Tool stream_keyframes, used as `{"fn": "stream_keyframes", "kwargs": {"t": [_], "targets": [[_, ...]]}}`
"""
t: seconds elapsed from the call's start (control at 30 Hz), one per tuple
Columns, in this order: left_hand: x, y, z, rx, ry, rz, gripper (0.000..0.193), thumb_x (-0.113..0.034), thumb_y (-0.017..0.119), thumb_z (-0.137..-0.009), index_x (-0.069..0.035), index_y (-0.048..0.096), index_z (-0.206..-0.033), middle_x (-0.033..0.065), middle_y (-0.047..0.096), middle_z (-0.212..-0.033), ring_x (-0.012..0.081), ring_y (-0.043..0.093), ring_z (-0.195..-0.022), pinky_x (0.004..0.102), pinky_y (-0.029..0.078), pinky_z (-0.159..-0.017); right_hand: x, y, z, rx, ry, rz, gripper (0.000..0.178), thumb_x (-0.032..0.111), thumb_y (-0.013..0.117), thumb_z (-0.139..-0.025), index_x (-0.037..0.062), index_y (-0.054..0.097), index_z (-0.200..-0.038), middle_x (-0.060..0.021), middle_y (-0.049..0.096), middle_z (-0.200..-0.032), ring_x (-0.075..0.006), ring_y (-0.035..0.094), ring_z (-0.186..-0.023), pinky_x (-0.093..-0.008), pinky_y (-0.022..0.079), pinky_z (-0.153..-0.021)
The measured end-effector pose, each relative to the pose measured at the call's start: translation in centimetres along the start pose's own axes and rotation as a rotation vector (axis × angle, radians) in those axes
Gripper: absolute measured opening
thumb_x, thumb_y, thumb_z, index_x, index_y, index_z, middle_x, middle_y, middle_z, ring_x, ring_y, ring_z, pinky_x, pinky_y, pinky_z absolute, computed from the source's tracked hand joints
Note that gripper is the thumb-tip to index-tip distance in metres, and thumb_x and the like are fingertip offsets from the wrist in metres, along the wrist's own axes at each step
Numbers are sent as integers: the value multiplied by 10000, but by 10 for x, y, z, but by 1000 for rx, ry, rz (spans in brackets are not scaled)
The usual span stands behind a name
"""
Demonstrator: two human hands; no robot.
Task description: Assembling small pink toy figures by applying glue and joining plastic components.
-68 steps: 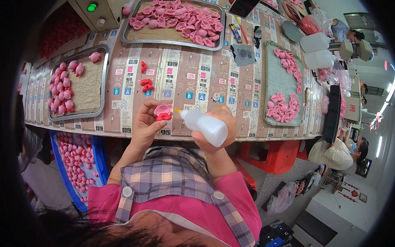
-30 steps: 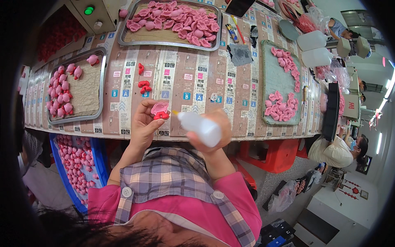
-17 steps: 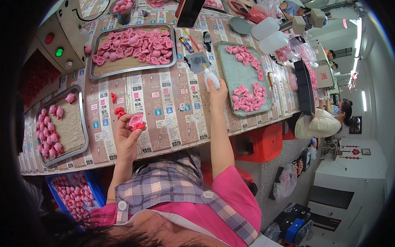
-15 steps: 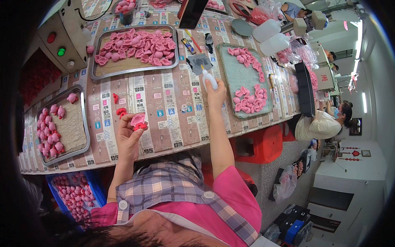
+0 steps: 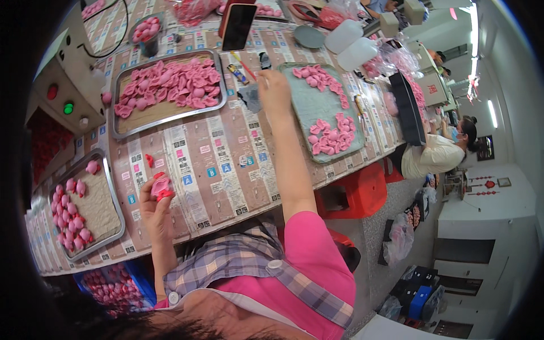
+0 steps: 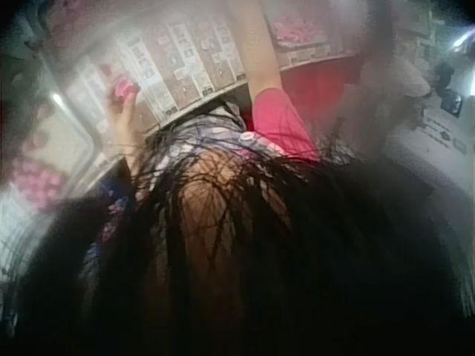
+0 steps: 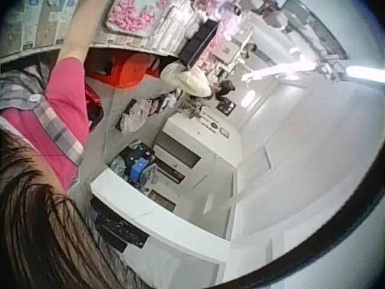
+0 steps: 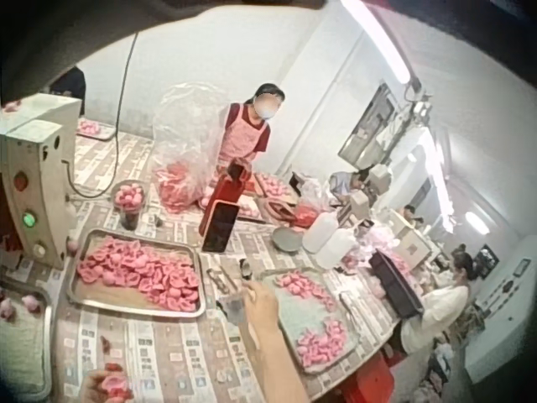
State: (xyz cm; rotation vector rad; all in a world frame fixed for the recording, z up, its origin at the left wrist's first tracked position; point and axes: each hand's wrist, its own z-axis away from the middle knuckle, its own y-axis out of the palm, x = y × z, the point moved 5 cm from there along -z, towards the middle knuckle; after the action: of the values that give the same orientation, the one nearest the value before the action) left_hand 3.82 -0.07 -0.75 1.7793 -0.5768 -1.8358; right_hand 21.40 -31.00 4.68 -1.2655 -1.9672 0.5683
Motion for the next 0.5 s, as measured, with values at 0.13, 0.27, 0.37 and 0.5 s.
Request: {"fn": "stream_keyframes", "kwargs": {"t": [0.13, 0.27, 0.37, 0.5], "targets": [[-2, -9, -2, -21, -26, 15, 435, 15, 574, -743, -24, 401, -1140, 97, 500, -1081, 155, 532, -916, 273, 449, -799, -133, -52, -12, -30, 374, 139, 135, 119, 554, -722, 84, 607, -841, -104, 594, -806, -268, 556, -833, -377, 440, -685], [6, 0, -5, -12, -39, -22, 437, -1, 582, -745, -28, 402, -1143, 96, 503, -1088, 152, 538, -912, 275, 449, -804, -183, -44, 3, 143, 335, 460, 215, 166, 594, -691, 108, 597, -898, -101, 597, -793, -263, 570, -783, -368, 451, -677], [11, 9, -4, 32, -65, -48, 442, -26, 595, -744, -28, 404, -1143, 92, 505, -1097, 154, 540, -908, 278, 449, -801, -188, -40, 10, 151, 290, 470, 249, 179, 608, -676, 106, 585, -913, -111, 590, -785, -277, 569, -789, -383, 454, -673], [12, 13, -1, 28, -65, -78, 454, -40, 610, -734, -27, 406, -1140, 98, 510, -1090, 158, 540, -906, 279, 450, -798, -180, -50, 26, 329, 362, 409, 256, 177, 633, -658, 66, 580, -882, -111, 585, -771, -275, 572, -769, -393, 453, -658]]}}
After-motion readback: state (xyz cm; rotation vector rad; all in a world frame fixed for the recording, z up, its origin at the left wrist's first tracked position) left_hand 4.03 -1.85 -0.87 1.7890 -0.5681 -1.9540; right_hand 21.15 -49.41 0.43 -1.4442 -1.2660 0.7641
